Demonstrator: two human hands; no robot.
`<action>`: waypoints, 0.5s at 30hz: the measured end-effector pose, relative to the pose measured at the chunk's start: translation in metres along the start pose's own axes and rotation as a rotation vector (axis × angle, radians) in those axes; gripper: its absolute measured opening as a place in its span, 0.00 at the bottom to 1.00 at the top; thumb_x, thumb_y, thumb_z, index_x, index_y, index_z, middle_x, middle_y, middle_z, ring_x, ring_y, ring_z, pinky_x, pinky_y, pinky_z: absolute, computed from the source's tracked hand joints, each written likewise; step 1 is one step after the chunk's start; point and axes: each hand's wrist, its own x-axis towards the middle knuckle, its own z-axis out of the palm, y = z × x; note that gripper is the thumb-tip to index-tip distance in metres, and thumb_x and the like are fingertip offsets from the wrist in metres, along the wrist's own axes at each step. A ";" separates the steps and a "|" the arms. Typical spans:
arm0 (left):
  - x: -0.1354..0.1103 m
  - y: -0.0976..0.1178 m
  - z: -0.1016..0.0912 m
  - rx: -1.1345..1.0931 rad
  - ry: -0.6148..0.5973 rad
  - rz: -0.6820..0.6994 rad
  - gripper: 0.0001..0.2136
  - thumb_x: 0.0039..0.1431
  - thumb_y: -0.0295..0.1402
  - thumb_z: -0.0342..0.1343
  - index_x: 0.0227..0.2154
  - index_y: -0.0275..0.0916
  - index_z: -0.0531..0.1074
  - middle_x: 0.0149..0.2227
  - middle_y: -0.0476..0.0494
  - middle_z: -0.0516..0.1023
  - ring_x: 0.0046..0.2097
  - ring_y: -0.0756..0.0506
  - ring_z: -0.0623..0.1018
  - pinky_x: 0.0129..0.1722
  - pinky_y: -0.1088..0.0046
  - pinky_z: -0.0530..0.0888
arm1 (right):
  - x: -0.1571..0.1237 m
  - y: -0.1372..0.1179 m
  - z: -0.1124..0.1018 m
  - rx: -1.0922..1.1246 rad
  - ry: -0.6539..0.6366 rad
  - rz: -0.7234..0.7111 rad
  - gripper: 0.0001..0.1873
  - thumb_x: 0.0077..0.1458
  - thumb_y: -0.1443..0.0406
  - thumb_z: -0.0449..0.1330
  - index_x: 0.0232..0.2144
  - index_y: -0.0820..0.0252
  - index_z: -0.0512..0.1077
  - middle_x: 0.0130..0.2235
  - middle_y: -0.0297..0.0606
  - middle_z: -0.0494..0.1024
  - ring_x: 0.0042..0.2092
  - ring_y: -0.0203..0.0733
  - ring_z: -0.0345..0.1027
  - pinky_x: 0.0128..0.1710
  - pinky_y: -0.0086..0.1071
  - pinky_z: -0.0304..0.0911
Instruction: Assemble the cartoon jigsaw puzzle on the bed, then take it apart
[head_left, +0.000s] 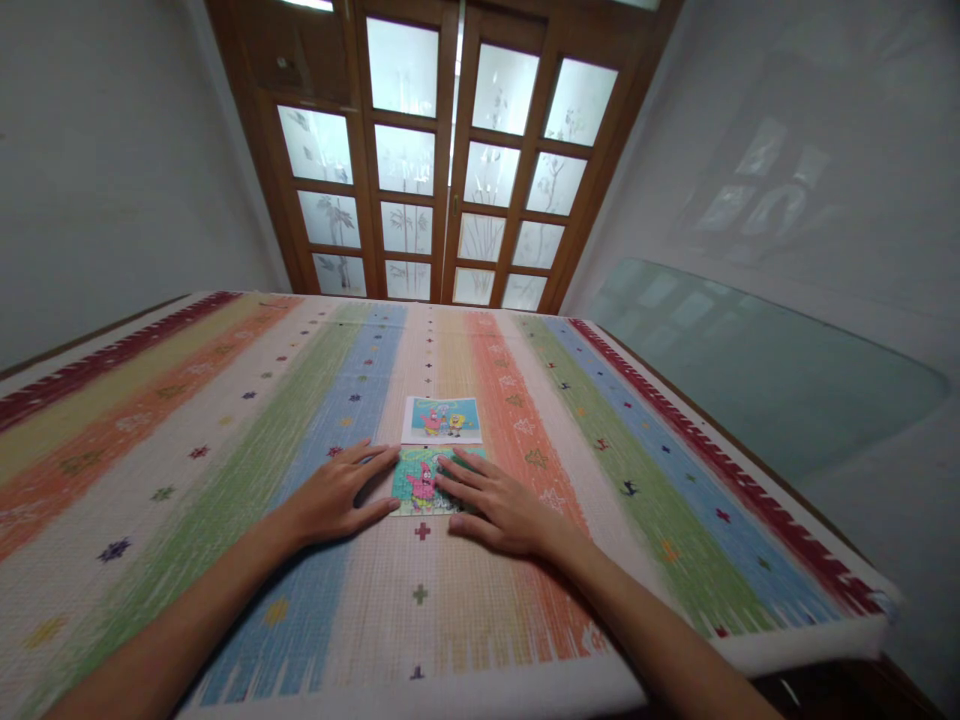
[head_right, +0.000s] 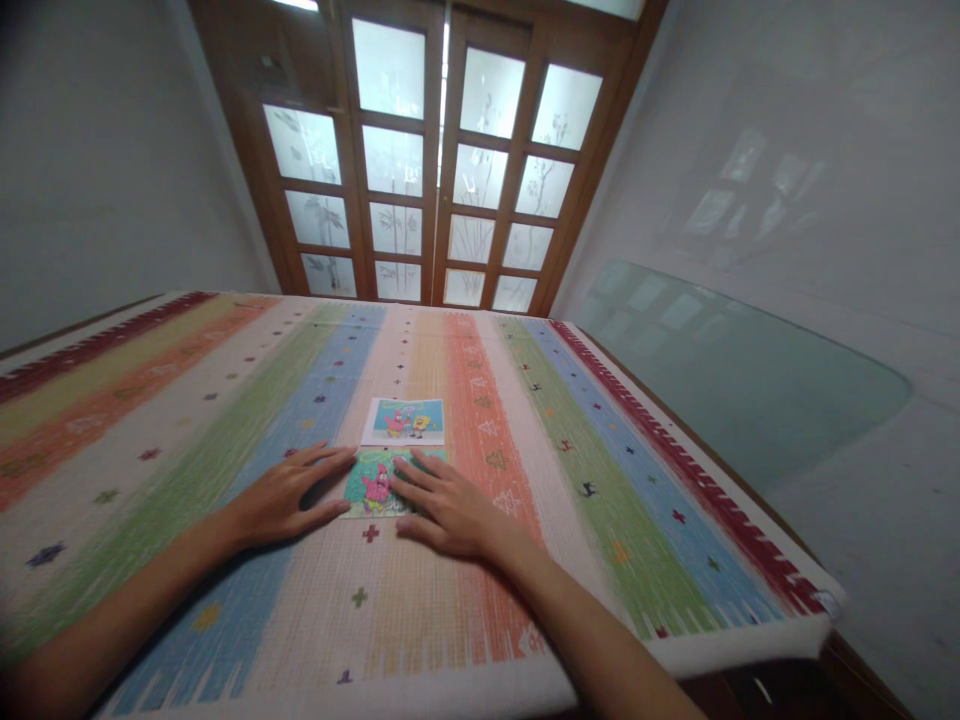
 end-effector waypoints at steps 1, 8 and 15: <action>0.000 0.000 0.001 0.000 0.005 0.004 0.30 0.70 0.52 0.48 0.67 0.37 0.61 0.63 0.34 0.70 0.65 0.29 0.68 0.62 0.49 0.69 | 0.001 -0.002 0.001 0.008 -0.020 -0.006 0.32 0.71 0.51 0.52 0.70 0.55 0.57 0.72 0.41 0.57 0.74 0.51 0.42 0.72 0.52 0.46; 0.002 0.004 0.001 -0.031 0.037 0.034 0.26 0.75 0.49 0.43 0.67 0.39 0.60 0.64 0.36 0.70 0.63 0.34 0.71 0.63 0.52 0.69 | 0.000 -0.001 -0.006 0.070 -0.082 0.011 0.30 0.72 0.51 0.50 0.70 0.53 0.57 0.71 0.38 0.58 0.73 0.48 0.47 0.73 0.48 0.43; 0.001 0.001 0.001 -0.040 0.040 0.091 0.23 0.76 0.46 0.43 0.64 0.39 0.63 0.63 0.36 0.71 0.63 0.37 0.72 0.64 0.51 0.68 | -0.022 0.009 -0.017 0.128 -0.071 0.064 0.27 0.70 0.53 0.54 0.68 0.49 0.61 0.69 0.37 0.61 0.72 0.49 0.51 0.71 0.51 0.49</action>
